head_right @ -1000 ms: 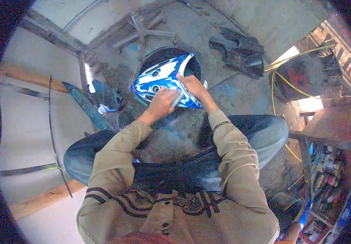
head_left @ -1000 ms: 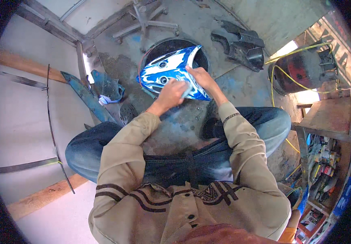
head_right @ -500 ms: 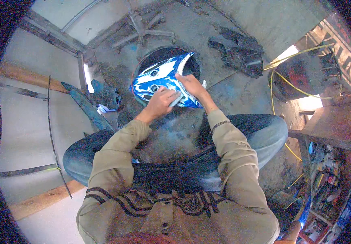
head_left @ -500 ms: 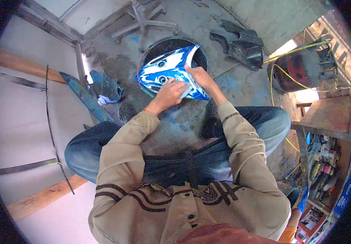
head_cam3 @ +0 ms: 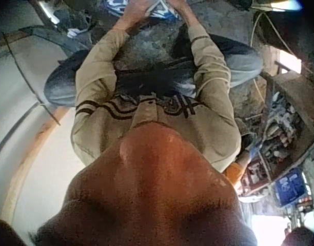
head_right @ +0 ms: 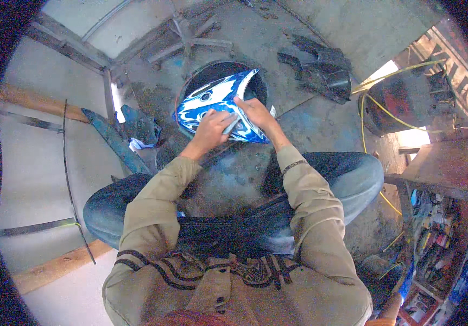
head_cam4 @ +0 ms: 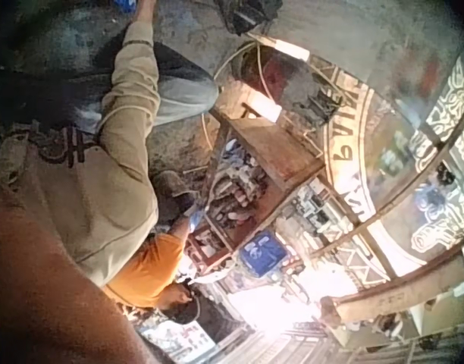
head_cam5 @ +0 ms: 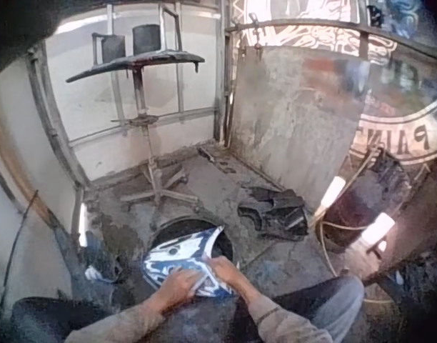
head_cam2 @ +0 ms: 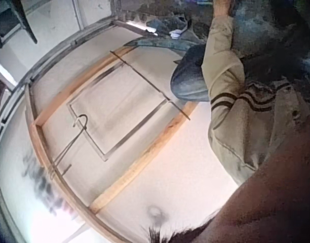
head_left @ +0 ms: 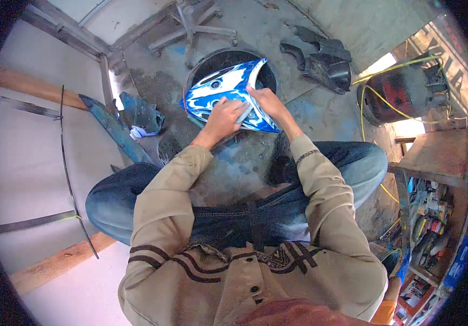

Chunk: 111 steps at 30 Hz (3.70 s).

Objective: The person sands a blue and white motorcycle fairing over a bucket of water. They use a circular sanding disc to scrub different sections of the fairing, dipping the fairing and their hands into the water periodically.

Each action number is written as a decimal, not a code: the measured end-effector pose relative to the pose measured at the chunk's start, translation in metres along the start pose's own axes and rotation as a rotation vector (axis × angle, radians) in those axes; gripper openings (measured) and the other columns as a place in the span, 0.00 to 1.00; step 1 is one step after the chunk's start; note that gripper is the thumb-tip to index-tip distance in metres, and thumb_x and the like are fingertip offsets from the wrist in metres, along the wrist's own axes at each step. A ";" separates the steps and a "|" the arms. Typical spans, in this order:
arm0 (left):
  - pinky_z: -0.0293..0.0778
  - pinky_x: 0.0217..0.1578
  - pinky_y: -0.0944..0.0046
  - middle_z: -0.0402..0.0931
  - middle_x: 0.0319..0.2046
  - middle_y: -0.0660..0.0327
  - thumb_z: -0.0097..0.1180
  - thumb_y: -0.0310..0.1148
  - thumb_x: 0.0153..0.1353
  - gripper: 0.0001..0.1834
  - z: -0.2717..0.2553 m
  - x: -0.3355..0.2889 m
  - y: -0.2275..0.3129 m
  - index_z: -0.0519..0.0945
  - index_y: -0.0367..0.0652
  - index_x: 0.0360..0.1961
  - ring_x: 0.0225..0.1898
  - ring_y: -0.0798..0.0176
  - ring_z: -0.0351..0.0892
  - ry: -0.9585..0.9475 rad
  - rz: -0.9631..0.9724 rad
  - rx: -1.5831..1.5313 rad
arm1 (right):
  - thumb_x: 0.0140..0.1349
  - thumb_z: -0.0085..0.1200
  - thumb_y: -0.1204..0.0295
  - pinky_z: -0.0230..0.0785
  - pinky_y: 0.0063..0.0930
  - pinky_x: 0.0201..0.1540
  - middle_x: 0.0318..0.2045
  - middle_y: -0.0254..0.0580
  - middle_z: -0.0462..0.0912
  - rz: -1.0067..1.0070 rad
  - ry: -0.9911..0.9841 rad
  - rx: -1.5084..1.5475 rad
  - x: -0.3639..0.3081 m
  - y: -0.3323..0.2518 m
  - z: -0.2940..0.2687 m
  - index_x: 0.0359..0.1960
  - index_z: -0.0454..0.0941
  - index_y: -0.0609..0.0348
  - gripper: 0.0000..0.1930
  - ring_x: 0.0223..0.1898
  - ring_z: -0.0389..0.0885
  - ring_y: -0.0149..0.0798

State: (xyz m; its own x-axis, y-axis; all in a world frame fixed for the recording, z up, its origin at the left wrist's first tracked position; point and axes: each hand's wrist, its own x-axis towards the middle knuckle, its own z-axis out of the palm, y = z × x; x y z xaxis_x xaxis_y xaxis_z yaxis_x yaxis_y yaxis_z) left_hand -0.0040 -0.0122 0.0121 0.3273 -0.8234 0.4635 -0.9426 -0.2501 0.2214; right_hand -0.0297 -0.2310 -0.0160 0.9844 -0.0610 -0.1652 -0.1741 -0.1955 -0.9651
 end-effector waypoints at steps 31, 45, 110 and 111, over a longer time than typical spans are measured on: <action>0.73 0.44 0.52 0.82 0.42 0.57 0.69 0.31 0.55 0.23 0.004 -0.004 0.004 0.86 0.42 0.54 0.43 0.53 0.83 0.021 -0.111 0.000 | 0.76 0.51 0.43 0.67 0.37 0.34 0.21 0.35 0.81 0.029 -0.024 0.035 0.000 0.003 0.001 0.27 0.83 0.70 0.36 0.30 0.72 0.29; 0.73 0.39 0.52 0.81 0.37 0.58 0.66 0.32 0.60 0.17 0.006 0.006 -0.011 0.86 0.43 0.51 0.34 0.49 0.78 0.193 -0.194 0.030 | 0.76 0.51 0.41 0.65 0.36 0.32 0.19 0.35 0.78 0.002 -0.019 0.001 0.003 0.005 -0.002 0.24 0.82 0.68 0.37 0.27 0.70 0.29; 0.75 0.38 0.50 0.83 0.39 0.55 0.64 0.33 0.65 0.14 -0.007 0.003 -0.015 0.87 0.43 0.50 0.35 0.45 0.81 0.168 -0.364 0.076 | 0.77 0.50 0.43 0.69 0.37 0.36 0.22 0.39 0.82 0.022 0.014 0.003 -0.001 0.002 0.003 0.31 0.85 0.70 0.35 0.29 0.73 0.30; 0.75 0.38 0.50 0.83 0.39 0.55 0.64 0.33 0.65 0.14 -0.005 0.003 -0.014 0.87 0.43 0.50 0.35 0.45 0.81 0.167 -0.364 0.077 | 0.77 0.50 0.43 0.68 0.37 0.35 0.22 0.39 0.82 0.019 0.017 0.005 -0.001 0.002 0.004 0.31 0.85 0.70 0.35 0.28 0.73 0.30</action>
State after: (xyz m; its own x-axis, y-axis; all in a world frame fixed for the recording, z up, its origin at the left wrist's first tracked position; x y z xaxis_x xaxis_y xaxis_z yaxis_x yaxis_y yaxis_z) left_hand 0.0107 -0.0082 0.0146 0.6408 -0.5817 0.5010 -0.7632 -0.5528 0.3344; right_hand -0.0309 -0.2279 -0.0190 0.9803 -0.0811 -0.1800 -0.1924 -0.1890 -0.9630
